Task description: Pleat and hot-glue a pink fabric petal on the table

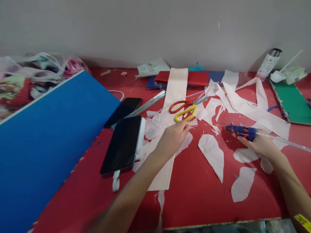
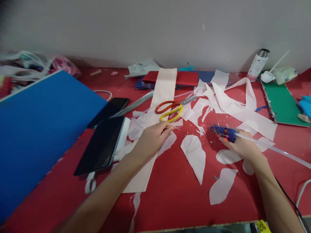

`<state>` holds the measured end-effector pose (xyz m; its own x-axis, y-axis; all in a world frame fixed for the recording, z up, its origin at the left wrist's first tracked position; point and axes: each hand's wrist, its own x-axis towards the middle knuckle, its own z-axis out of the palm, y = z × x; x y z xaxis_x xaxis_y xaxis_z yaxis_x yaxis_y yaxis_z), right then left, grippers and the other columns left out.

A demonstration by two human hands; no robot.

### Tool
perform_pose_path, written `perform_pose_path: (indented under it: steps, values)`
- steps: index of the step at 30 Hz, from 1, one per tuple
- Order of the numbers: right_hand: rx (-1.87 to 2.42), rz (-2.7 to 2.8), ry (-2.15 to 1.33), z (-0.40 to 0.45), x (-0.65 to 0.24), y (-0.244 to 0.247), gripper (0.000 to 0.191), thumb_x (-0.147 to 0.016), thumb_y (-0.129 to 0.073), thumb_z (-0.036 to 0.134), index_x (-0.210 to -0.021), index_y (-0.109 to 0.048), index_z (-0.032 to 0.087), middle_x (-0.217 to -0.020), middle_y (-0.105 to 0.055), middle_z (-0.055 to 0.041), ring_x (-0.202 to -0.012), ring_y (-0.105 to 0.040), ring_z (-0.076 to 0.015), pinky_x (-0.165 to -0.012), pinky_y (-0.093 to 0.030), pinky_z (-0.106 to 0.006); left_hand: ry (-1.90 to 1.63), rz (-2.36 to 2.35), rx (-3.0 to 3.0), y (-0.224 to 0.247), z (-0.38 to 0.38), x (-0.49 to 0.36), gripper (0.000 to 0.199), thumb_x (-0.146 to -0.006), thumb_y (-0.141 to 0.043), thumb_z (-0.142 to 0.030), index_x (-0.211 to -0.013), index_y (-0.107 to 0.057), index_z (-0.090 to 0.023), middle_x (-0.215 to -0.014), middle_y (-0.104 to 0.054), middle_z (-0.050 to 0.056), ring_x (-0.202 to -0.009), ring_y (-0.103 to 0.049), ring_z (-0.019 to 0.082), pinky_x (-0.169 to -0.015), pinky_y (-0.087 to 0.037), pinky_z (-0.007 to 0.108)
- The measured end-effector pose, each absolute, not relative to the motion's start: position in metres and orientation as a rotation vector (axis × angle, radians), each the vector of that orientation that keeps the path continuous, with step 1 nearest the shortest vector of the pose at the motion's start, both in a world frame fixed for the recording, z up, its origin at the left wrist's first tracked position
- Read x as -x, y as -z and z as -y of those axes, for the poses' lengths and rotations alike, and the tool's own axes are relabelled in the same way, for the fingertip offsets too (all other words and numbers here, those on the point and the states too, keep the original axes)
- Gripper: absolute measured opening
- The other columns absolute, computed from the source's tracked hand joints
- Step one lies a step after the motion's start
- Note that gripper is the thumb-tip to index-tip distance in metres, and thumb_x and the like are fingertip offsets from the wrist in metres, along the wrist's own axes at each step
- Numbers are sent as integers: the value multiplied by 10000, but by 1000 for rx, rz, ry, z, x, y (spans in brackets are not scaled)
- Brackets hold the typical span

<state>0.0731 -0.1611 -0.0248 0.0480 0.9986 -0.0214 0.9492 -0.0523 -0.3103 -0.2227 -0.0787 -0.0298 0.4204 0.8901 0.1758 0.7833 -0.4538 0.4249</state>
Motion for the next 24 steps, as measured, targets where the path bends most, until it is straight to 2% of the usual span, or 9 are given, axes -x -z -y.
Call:
perform_pose_path:
  steps: [5,12,18,24]
  values:
    - [2135,1995,-371,161,-74,24,394,-803,-483,539,-811,-708,216,-678,-677,-60,-616,-624,-218,-550,-408,-292,-411,-1439,-2421,31,78,219,212,-928,-371,-286,-810,-509,-178,-782,-612,16,-721,-591,153,-646,-423,252]
    - [2094,2002,-391,161,-74,25,388,-808,-483,524,-945,-705,237,-727,-699,-53,-674,-646,-230,-572,-421,-295,-9,-1433,-2820,37,80,218,264,-964,-314,-269,-862,-520,-137,-831,-603,82,-746,-609,193,-546,-383,250]
    - [2103,2002,-298,162,-73,25,399,-810,-460,539,-738,-685,218,-603,-647,-47,-567,-609,-201,-514,-394,-278,-88,-1489,-2968,39,85,213,289,-965,-292,-238,-867,-545,-138,-811,-589,89,-730,-585,206,-558,-393,276]
    - [2127,2018,-305,161,-73,25,385,-814,-452,532,-725,-659,219,-608,-644,-46,-552,-588,-200,-506,-370,-285,-113,-1437,-2977,46,83,212,287,-952,-287,-177,-857,-554,-132,-808,-572,101,-743,-573,211,-584,-419,284]
